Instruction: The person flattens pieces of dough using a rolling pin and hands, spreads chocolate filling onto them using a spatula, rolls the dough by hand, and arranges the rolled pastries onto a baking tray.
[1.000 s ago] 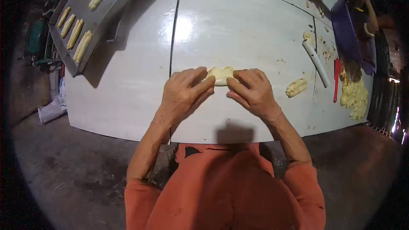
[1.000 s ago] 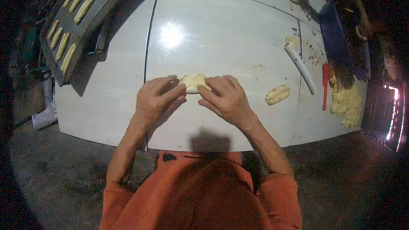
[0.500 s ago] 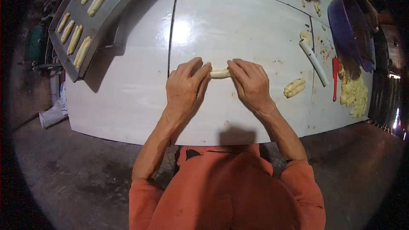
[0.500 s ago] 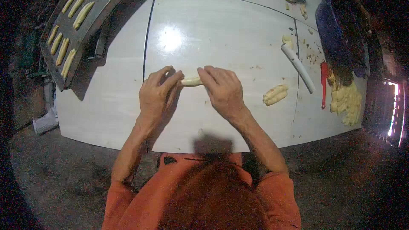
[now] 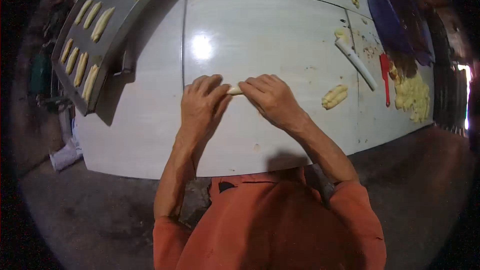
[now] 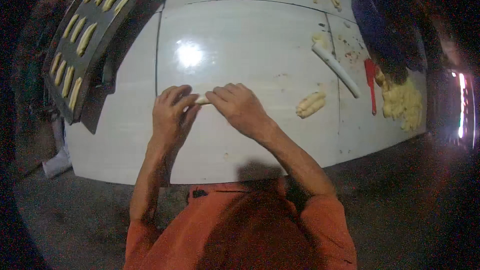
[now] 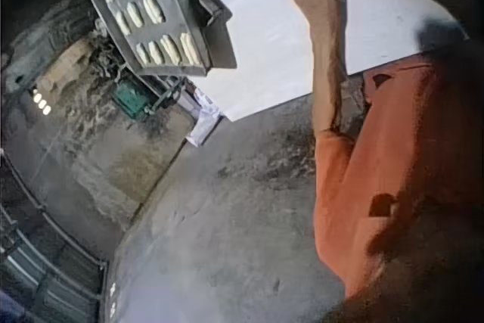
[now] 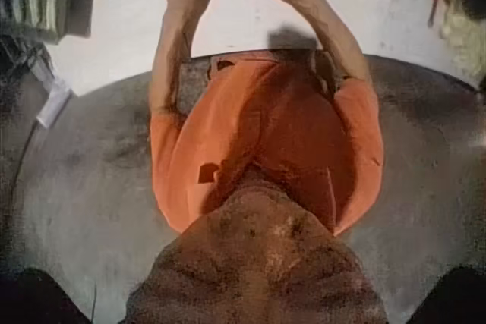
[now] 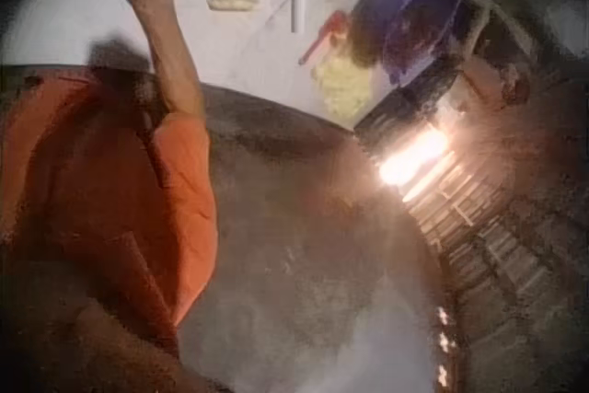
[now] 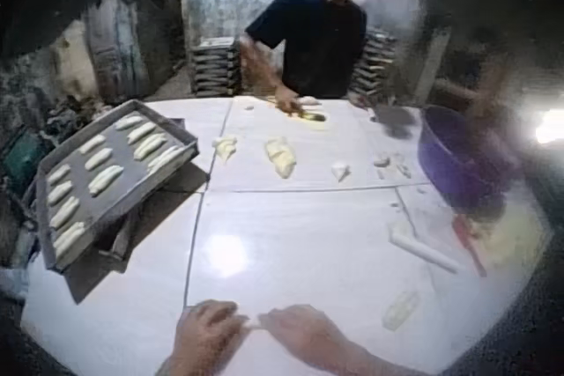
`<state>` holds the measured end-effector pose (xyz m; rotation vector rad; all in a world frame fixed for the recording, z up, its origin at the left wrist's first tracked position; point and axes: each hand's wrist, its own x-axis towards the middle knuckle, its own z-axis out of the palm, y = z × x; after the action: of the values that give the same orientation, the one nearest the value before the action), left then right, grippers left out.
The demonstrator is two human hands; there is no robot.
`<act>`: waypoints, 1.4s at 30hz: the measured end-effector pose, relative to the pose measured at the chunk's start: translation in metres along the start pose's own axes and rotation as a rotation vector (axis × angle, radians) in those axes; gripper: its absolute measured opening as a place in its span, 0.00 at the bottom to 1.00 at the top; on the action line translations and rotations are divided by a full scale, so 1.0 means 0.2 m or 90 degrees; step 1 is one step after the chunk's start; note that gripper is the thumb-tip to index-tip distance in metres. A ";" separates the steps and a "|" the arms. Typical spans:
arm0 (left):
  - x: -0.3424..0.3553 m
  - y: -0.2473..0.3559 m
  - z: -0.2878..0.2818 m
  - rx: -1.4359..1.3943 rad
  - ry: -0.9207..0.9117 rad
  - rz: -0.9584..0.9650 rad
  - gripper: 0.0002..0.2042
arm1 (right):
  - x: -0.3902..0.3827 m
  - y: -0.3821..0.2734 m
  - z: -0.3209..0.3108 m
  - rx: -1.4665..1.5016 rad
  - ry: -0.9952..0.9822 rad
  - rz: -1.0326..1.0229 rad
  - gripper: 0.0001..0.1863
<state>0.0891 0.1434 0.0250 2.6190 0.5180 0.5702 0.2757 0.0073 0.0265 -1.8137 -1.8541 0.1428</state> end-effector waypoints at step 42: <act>0.26 0.89 0.41 -0.232 -0.001 -0.109 0.10 | -0.12 1.18 -0.83 0.336 0.175 0.574 0.14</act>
<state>0.2190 -0.0103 0.0555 2.2070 0.5710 0.5502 0.5587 -0.0423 0.0578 -1.9910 -0.6197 0.6029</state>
